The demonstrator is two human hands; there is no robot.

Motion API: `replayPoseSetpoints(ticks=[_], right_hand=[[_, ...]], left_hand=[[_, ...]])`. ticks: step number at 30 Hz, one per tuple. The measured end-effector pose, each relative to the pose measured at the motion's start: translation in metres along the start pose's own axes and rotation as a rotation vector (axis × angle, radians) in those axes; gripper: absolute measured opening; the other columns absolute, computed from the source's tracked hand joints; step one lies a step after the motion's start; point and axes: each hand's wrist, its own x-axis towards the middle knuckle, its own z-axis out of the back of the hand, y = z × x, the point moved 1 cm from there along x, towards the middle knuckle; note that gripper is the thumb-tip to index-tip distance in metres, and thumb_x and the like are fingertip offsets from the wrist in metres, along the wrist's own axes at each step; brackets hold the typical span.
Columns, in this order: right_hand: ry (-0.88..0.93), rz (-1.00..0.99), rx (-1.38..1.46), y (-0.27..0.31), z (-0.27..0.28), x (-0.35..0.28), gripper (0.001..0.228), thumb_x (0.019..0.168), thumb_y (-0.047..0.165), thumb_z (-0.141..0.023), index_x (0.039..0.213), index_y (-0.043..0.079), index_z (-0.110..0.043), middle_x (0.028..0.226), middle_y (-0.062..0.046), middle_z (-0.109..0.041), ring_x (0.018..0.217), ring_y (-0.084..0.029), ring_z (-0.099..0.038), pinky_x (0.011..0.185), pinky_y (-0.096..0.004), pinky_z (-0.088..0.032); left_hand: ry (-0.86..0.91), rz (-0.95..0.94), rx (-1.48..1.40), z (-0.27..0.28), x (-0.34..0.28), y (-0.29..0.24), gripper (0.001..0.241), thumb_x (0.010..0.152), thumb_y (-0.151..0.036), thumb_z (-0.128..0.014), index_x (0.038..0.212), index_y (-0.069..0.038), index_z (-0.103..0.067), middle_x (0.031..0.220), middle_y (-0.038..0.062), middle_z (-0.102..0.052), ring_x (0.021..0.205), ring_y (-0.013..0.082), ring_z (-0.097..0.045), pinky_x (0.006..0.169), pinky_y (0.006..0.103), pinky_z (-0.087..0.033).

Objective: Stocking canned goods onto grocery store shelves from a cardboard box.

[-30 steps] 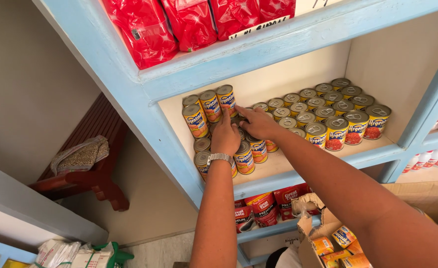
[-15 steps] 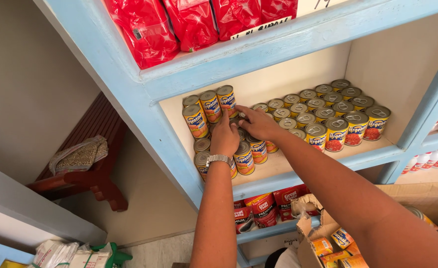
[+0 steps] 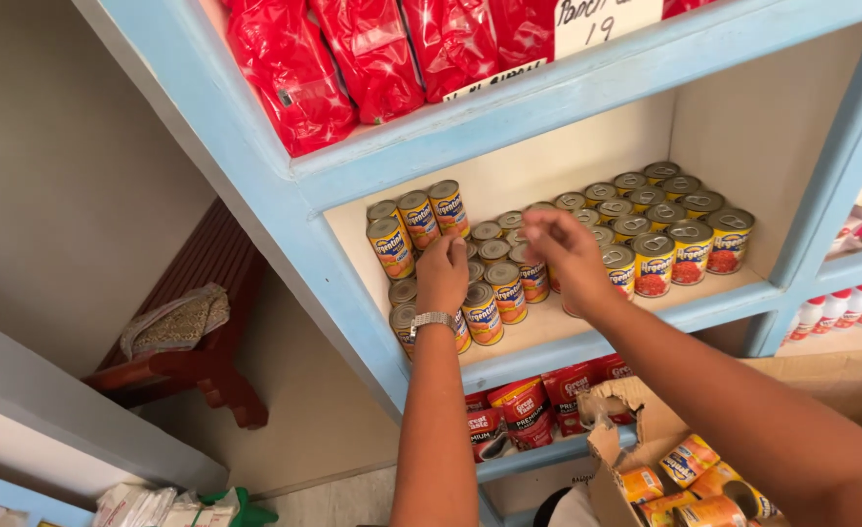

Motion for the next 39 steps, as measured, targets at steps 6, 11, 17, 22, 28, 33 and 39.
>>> replayPoseSetpoints(ticks=[6,11,17,22,28,33,39], right_hand=[[0.013,-0.320,-0.050,0.023,0.059,-0.142,0.028,0.094,0.023,-0.065,0.112,0.002,-0.068,0.097,-0.005,-0.070,0.081,-0.016,-0.064,0.073,-0.033,-0.054],[-0.056,-0.467,-0.228,0.017,0.137,-0.261,0.030,0.094,0.025,-0.065,0.114,0.003,-0.073,0.098,-0.007,-0.074,0.092,-0.016,-0.068,0.085,-0.034,-0.054],[-0.047,-0.673,-0.429,-0.007,0.255,-0.369,0.031,0.090,0.021,-0.071,0.118,0.010,-0.069,0.107,-0.004,-0.074,0.101,-0.014,-0.069,0.090,-0.034,-0.057],[-0.056,-0.723,-0.691,-0.002,0.310,-0.412,0.029,0.094,0.024,-0.072,0.121,0.015,-0.070,0.107,-0.004,-0.075,0.095,-0.014,-0.070,0.086,-0.033,-0.057],[-0.076,-0.656,-0.756,-0.016,0.306,-0.425,0.026,0.094,0.021,-0.070,0.117,0.011,-0.075,0.107,-0.003,-0.074,0.095,-0.012,-0.074,0.085,-0.030,-0.059],[0.031,-0.559,-0.897,-0.002,0.291,-0.417,0.025,0.090,0.021,-0.071,0.112,0.013,-0.076,0.097,-0.001,-0.074,0.083,-0.017,-0.071,0.074,-0.033,-0.061],[0.137,-0.652,-1.094,0.027,0.284,-0.429,0.029,0.086,0.016,-0.066,0.115,0.016,-0.071,0.104,-0.010,-0.069,0.091,-0.027,-0.072,0.082,-0.038,-0.058]], left_hand=[[0.021,-0.001,-0.029,0.012,-0.004,-0.023,0.031,0.098,-0.029,-0.063,0.096,0.000,-0.073,0.084,0.018,-0.072,0.073,0.0293,-0.071,0.068,0.0400,-0.056],[-0.094,-0.081,-0.086,0.029,-0.011,-0.051,0.024,0.099,-0.022,-0.063,0.095,-0.003,-0.075,0.076,0.013,-0.068,0.064,0.0228,-0.065,0.060,0.0355,-0.051],[-0.277,-0.250,-0.108,0.045,-0.022,-0.082,0.014,0.098,-0.013,-0.067,0.090,-0.005,-0.074,0.074,0.007,-0.064,0.064,0.0201,-0.060,0.059,0.0332,-0.047],[-0.271,-0.383,-0.143,0.020,-0.067,-0.124,0.011,0.099,-0.011,-0.065,0.093,-0.007,-0.073,0.086,0.008,-0.069,0.078,0.0216,-0.066,0.070,0.0336,-0.050],[0.313,-0.277,-0.430,-0.049,-0.192,-0.188,0.010,0.097,-0.014,-0.067,0.092,-0.007,-0.073,0.087,0.009,-0.071,0.081,0.0254,-0.070,0.076,0.0362,-0.056],[0.740,-0.192,-0.434,-0.082,-0.295,-0.204,0.020,0.105,-0.027,-0.066,0.101,-0.009,-0.074,0.098,0.011,-0.073,0.094,0.0290,-0.071,0.084,0.0392,-0.057],[1.105,-0.129,0.095,-0.101,-0.386,-0.145,0.027,0.086,-0.028,-0.073,0.109,-0.015,-0.074,0.107,0.010,-0.073,0.099,0.0323,-0.067,0.082,0.0473,-0.054]])
